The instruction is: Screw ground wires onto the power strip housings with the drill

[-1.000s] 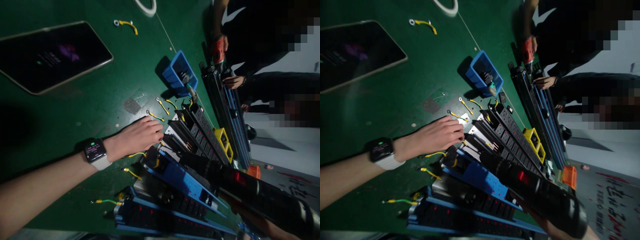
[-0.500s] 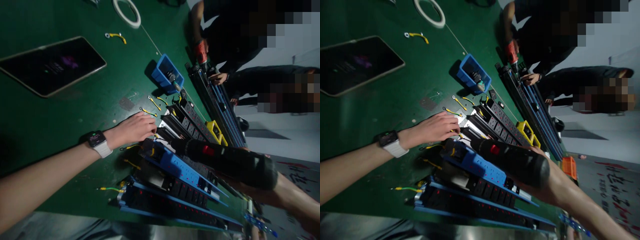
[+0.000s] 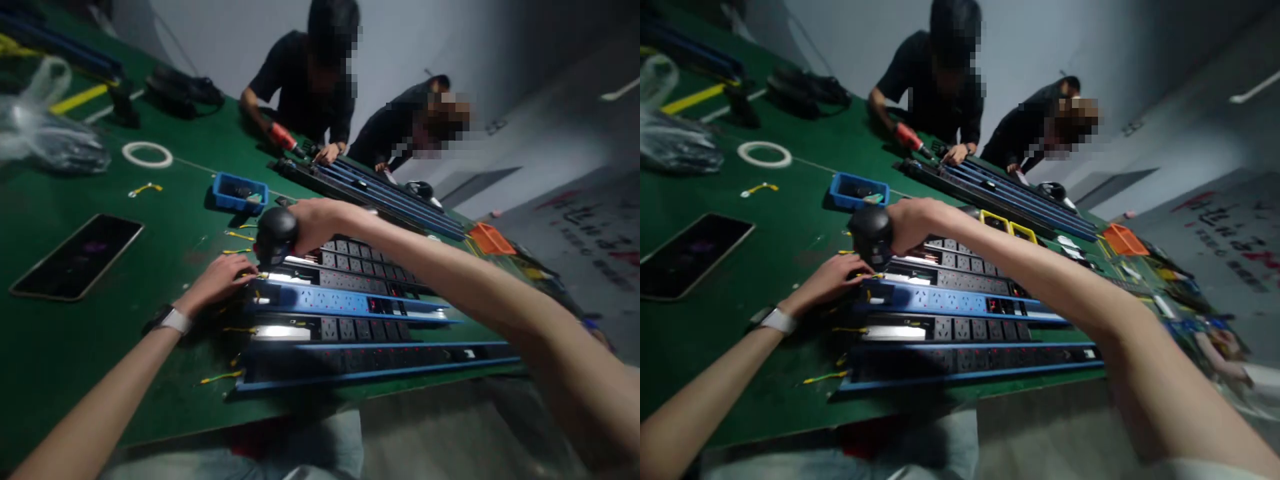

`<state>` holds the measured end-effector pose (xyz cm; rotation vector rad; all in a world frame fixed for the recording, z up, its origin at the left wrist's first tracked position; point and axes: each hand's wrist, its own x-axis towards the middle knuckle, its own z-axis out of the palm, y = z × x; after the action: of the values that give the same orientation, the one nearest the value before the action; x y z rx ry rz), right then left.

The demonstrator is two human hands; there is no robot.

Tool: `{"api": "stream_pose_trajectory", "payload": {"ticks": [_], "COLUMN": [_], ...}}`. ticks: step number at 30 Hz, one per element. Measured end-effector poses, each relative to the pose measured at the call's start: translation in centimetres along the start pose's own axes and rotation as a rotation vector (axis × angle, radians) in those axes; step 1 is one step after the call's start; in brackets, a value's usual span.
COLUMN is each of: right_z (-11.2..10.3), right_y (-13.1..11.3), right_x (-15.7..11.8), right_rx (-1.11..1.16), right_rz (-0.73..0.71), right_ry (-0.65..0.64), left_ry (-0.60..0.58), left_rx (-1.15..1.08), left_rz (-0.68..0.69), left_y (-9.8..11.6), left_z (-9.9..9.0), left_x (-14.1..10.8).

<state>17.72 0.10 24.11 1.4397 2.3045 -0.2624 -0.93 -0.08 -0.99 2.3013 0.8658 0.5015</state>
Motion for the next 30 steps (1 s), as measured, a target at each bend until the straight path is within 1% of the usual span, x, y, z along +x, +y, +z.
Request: {"api": "stream_pose_trajectory", "payload": {"ticks": [2, 3, 4, 5, 6, 7, 9, 12, 13, 14, 16, 18, 21, 24, 26, 28, 30], "right_z": [-0.6, -0.8, -0.9, -0.8, -0.5, 0.1, 1.5, 3.9, 4.4, 4.8, 5.1, 4.9, 5.0, 6.0, 7.0, 7.8, 8.3], "right_y": [-0.2, -0.2, -0.2, -0.1, -0.1, 0.0, -0.1, -0.5, -0.7, -0.9, -1.0, -0.6, 0.6, 1.4, 1.3, 0.7, 0.0], "right_x": [-0.4, -0.7, -1.1, -1.5, -1.9, -2.3, -2.9, -3.5, -3.6, -3.7, -3.7, -3.5, -3.3, -3.7, -4.2, -4.7, -4.9], "right_rx": [0.068, 0.080, 0.067, 0.033, -0.007, -0.047, -0.098, -0.150, -0.180, -0.204, -0.256, -0.288, -0.303, -0.355, -0.428, -0.479, -0.481], "right_rz": [0.028, 0.052, 0.086, 0.120, 0.116, 0.128, 0.155, 0.093, 0.079, 0.052, -0.015, -0.057, -0.046, -0.067, -0.093, -0.102, -0.101], "right_ry": [-0.119, -0.134, -0.097, 0.024, 0.152, 0.232, 0.346, 0.499, 0.575, 0.622, 0.678, 0.689, 0.724, 0.794, 0.837, 0.868, 0.889], "left_ry": [-0.023, -0.042, -0.055, -0.056, -0.032, -0.034, -0.011, -0.024, -0.017, -0.005, 0.022, 0.032, 0.009, -0.049, -0.052, 0.007, 0.130], "left_rx": [-0.004, -0.010, -0.019, -0.041, -0.060, -0.085, -0.129, -0.110, -0.095, -0.079, -0.057, -0.062, -0.090, -0.096, -0.137, -0.247, -0.408], "left_rz": [-0.021, -0.024, -0.036, -0.059, -0.083, -0.074, -0.049, -0.066, -0.094, -0.132, -0.201, -0.232, -0.264, -0.314, -0.338, -0.404, -0.488], "left_y": [0.4, 0.5, 0.6, 0.7, 0.8, 0.8, 0.8, 1.1, 1.3, 1.6, 2.3, 3.0, 3.8, 4.1, 4.0, 4.0, 4.2], "left_z": [-0.1, -0.1, -0.1, -0.1, 0.0, 0.0, 0.1, 0.3, 0.3, 0.4, 0.4, 0.0, -1.1, -2.0, -2.1, -2.2, -3.0], "left_x": [0.0, 0.0, 0.1, 0.1, 0.1, 0.1, 0.2, 0.2, 0.3, 0.3, 0.5, 0.8, 1.3, 1.8, 2.0, 2.2, 2.5]}}
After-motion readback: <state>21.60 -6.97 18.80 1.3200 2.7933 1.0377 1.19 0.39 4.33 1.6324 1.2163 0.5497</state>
